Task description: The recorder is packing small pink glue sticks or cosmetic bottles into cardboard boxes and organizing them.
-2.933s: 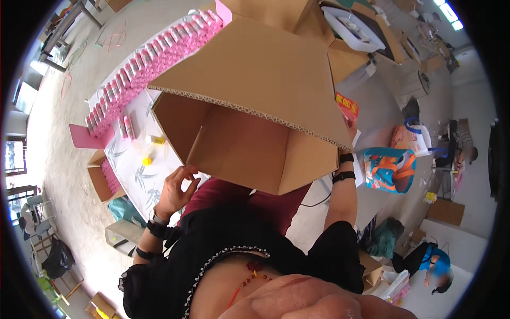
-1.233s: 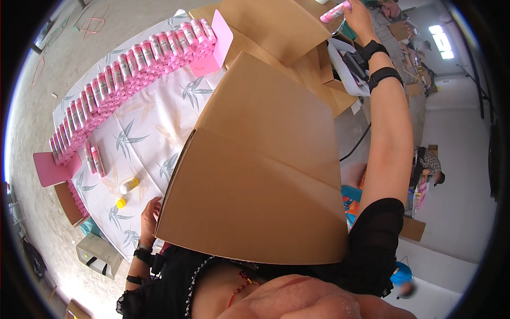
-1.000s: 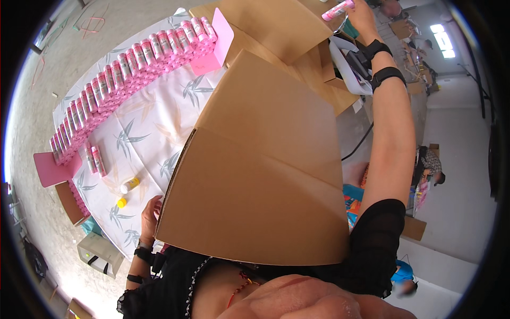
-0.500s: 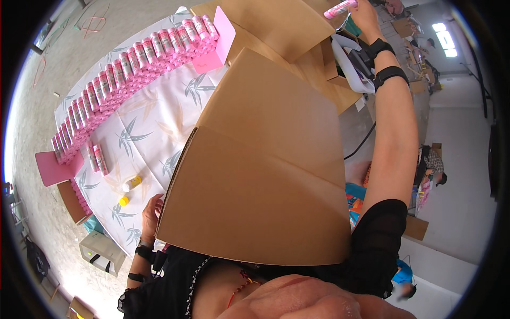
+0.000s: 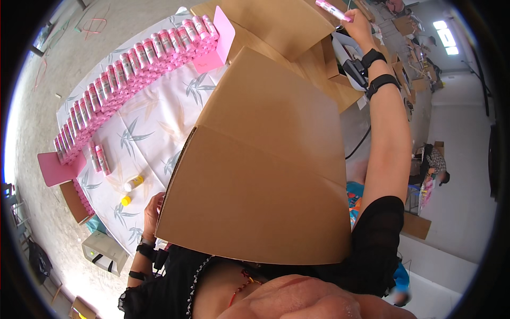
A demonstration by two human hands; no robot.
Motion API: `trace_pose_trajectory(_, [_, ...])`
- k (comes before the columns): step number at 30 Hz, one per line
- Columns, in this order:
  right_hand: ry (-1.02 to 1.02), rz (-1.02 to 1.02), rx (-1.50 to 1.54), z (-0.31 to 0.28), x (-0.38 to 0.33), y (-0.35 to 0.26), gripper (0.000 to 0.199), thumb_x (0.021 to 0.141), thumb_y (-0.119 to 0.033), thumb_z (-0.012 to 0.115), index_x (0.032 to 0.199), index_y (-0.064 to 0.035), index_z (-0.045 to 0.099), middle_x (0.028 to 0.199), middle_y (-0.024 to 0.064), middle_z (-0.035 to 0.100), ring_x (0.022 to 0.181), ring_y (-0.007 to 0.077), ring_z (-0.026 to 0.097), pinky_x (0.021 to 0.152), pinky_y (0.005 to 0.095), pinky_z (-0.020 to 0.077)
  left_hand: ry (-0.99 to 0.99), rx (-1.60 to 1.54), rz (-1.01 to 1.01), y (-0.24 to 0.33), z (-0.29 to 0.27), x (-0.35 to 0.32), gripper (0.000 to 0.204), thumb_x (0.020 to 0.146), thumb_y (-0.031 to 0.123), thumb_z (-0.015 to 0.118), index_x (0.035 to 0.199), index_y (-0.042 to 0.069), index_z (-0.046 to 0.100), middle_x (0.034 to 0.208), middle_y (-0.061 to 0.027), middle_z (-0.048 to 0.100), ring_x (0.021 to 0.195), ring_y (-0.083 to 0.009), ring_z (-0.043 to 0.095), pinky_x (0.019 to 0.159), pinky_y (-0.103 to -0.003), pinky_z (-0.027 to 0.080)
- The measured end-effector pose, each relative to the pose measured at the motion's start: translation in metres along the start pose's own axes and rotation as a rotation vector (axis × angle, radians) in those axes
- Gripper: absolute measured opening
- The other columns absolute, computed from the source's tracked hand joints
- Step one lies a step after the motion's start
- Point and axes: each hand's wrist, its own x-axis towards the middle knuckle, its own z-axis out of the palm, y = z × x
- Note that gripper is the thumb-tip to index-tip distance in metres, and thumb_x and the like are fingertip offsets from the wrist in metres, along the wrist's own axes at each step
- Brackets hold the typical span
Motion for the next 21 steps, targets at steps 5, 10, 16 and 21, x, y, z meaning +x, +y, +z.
trace_pose_trajectory(5, [-0.107, 0.028, -0.045, 0.018, -0.014, -0.02, 0.03, 0.08, -0.018, 0.078, 0.103, -0.0034, 0.065, 0.099, 0.0126, 0.072, 0.094, 0.0261, 0.069, 0.087, 0.0357, 0.0524, 0.006, 0.007, -0.011, -0.009, -0.003, -0.007, 0.038, 0.087, 0.009, 0.068, 0.124, 0.004, 0.06, 0.1, -0.0085, 0.068, 0.079, -0.0162, 0.062, 0.071, -0.029, 0.051])
trace_pose_trajectory(10, [-0.054, 0.006, -0.087, 0.017, -0.017, -0.017, 0.037, 0.08, -0.019, 0.079, 0.109, -0.0036, 0.063, 0.107, 0.014, 0.07, 0.097, 0.0274, 0.068, 0.089, 0.0359, 0.0517, -0.035, -0.063, -0.041, 0.006, -0.003, -0.004, 0.038, 0.089, 0.012, 0.068, 0.125, 0.002, 0.059, 0.106, -0.011, 0.068, 0.087, -0.0184, 0.064, 0.079, -0.031, 0.052])
trace_pose_trajectory(16, [-0.024, 0.126, -0.04, 0.026, -0.023, -0.034, 0.049, 0.081, -0.021, 0.079, 0.122, -0.0034, 0.058, 0.113, 0.016, 0.069, 0.101, 0.0295, 0.068, 0.091, 0.0369, 0.0517, 0.0, -0.15, -0.021, 0.001, -0.003, -0.011, 0.037, 0.094, 0.021, 0.063, 0.125, 0.001, 0.059, 0.111, -0.0143, 0.067, 0.102, -0.0241, 0.065, 0.09, -0.034, 0.05])
trace_pose_trajectory(21, [-0.004, 0.072, -0.099, 0.028, -0.024, -0.02, 0.052, 0.08, -0.018, 0.077, 0.127, -0.0037, 0.061, 0.115, 0.018, 0.068, 0.103, 0.0333, 0.067, 0.092, 0.0397, 0.0513, -0.095, 0.016, -0.036, -0.017, -0.008, -0.016, 0.037, 0.097, 0.022, 0.06, 0.126, -0.001, 0.059, 0.112, -0.0171, 0.067, 0.105, -0.0269, 0.065, 0.092, -0.036, 0.05])
